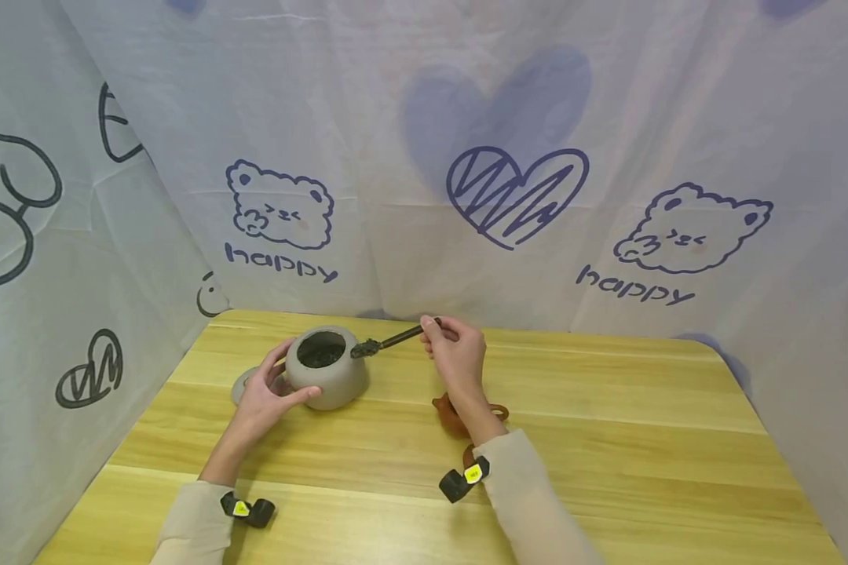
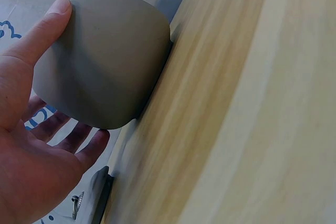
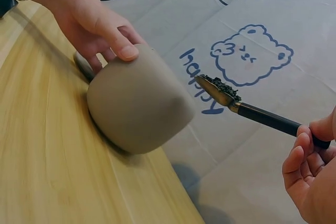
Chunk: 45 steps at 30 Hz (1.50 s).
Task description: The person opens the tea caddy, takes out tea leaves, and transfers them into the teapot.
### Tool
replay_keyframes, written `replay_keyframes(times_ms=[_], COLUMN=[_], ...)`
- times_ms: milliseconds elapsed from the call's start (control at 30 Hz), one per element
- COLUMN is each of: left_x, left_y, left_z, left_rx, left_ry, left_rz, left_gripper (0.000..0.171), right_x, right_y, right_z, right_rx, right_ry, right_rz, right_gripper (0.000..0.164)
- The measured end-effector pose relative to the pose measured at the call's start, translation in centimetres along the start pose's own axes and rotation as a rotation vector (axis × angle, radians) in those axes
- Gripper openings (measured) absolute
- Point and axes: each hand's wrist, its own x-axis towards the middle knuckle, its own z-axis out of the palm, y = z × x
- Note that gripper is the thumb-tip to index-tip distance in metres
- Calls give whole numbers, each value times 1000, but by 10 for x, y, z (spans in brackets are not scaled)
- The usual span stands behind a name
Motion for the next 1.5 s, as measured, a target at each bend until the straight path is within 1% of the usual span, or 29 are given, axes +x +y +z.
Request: replay_keyframes(times_ms=[267, 500, 700, 933, 1067, 1200, 1333, 1500], left_x=[0, -1, 0, 0, 0, 1, 1, 1], left_y=[0, 2, 0, -2, -3, -3, -2, -1], left_z=[0, 0, 1, 0, -1, -1, -1, 0], left_rx=[-5, -15, -2, -1, 1, 5, 2, -1], left_ry=[0, -1, -1, -7, -8, -6, -5, -5], left_rz=[16, 25, 35, 27, 27, 23, 20, 20], left_gripper=[95, 95, 94, 96, 96, 96, 97, 97], right_x=[-5, -10, -13, -16, -16, -18, -21, -27], right_y=[0, -4, -6, -10, -11, -9, -6, 0], right_z=[-19, -34, -49, -69, -79, -89, -98, -110], right_rx=[-4, 4, -22, -36, -33, -34, -19, -33], right_ry=[20, 28, 47, 75, 102, 126, 145, 167], right_rz=[-11, 6, 12, 4, 13, 34, 32, 28], right_gripper=[26, 27, 30, 34, 34, 33, 31, 30])
